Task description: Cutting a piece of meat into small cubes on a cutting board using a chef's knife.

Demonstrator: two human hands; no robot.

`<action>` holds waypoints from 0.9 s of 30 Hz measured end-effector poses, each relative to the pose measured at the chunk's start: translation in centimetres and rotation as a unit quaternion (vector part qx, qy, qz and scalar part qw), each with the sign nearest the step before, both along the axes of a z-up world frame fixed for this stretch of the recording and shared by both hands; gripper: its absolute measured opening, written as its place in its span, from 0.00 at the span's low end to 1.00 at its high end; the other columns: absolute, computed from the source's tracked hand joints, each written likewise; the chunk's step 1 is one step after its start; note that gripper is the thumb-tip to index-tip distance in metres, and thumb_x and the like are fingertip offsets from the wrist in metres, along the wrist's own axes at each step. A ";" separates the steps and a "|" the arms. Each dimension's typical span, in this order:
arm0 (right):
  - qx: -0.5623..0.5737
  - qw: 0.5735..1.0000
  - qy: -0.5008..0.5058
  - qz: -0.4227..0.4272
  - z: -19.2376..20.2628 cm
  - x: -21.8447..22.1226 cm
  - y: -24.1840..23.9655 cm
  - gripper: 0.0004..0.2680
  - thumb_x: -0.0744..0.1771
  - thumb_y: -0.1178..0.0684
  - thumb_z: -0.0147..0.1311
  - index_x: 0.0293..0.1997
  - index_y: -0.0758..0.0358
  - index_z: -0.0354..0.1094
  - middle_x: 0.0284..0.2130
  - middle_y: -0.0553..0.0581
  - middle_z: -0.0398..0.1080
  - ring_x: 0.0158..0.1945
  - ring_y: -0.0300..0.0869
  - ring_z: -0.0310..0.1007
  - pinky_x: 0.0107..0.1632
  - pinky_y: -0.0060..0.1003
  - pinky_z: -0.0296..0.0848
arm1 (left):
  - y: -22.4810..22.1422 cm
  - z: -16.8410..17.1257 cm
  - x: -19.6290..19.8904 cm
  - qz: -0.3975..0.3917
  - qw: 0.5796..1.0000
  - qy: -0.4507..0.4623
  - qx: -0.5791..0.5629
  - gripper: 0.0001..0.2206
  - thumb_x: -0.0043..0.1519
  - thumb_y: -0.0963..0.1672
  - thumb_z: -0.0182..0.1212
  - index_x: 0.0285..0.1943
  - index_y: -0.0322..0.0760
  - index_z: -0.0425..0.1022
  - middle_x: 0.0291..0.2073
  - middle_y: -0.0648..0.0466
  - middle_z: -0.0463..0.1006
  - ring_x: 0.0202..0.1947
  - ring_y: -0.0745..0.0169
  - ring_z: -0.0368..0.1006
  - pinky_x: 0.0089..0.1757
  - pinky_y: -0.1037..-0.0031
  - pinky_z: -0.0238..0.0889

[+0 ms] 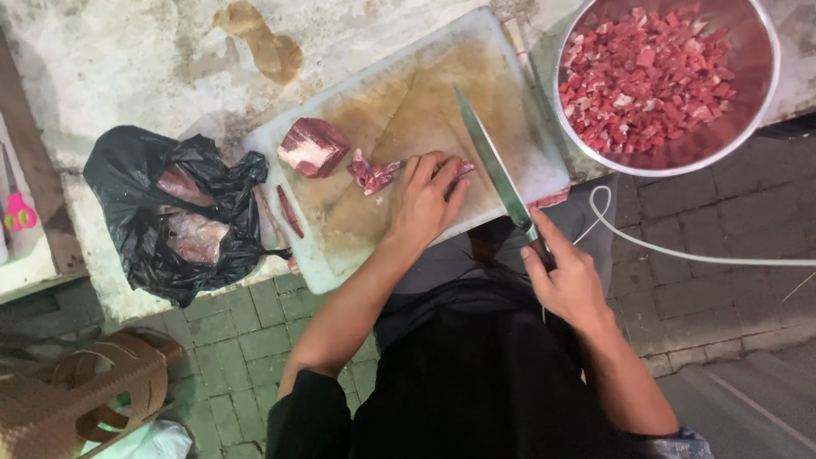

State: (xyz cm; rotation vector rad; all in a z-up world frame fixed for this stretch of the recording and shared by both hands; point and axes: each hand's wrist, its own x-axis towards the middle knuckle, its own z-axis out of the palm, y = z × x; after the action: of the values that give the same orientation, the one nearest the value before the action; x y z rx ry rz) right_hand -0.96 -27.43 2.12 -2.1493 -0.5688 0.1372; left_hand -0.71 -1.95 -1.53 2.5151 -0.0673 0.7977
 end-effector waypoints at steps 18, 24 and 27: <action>-0.136 0.987 -0.079 0.039 -0.7 -1.1 -0.2 0.19 0.66 0.52 0.52 0.67 0.45 0.64 0.34 0.54 0.76 0.33 0.50 0.77 0.32 0.43 0.75 | 0.8 -0.1 1.6 -0.110 0.986 -0.060 -0.113 0.04 0.61 0.40 0.63 0.42 0.32 0.79 0.39 0.47 0.78 0.38 0.45 0.76 0.40 0.64 0.72; -0.162 0.982 -0.095 0.036 -1.0 -1.1 0.0 0.19 0.66 0.49 0.51 0.66 0.43 0.64 0.32 0.50 0.74 0.31 0.48 0.76 0.31 0.45 0.74 | 0.9 0.2 1.7 -0.131 0.986 -0.053 -0.093 0.04 0.62 0.41 0.61 0.39 0.32 0.79 0.37 0.46 0.78 0.38 0.46 0.76 0.41 0.66 0.72; -0.185 0.975 -0.115 0.033 -1.0 -1.4 0.0 0.18 0.66 0.49 0.52 0.65 0.42 0.65 0.27 0.50 0.72 0.27 0.47 0.74 0.29 0.43 0.74 | 1.0 -0.1 1.8 -0.132 0.987 -0.051 -0.082 0.04 0.61 0.40 0.61 0.38 0.32 0.79 0.36 0.46 0.78 0.36 0.46 0.76 0.41 0.66 0.72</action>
State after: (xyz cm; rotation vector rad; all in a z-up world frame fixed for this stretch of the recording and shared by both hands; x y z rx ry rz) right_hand -2.32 -27.47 1.16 -2.5282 -0.8008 0.0316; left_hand 1.05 -0.90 -1.65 2.2499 -0.3472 0.7875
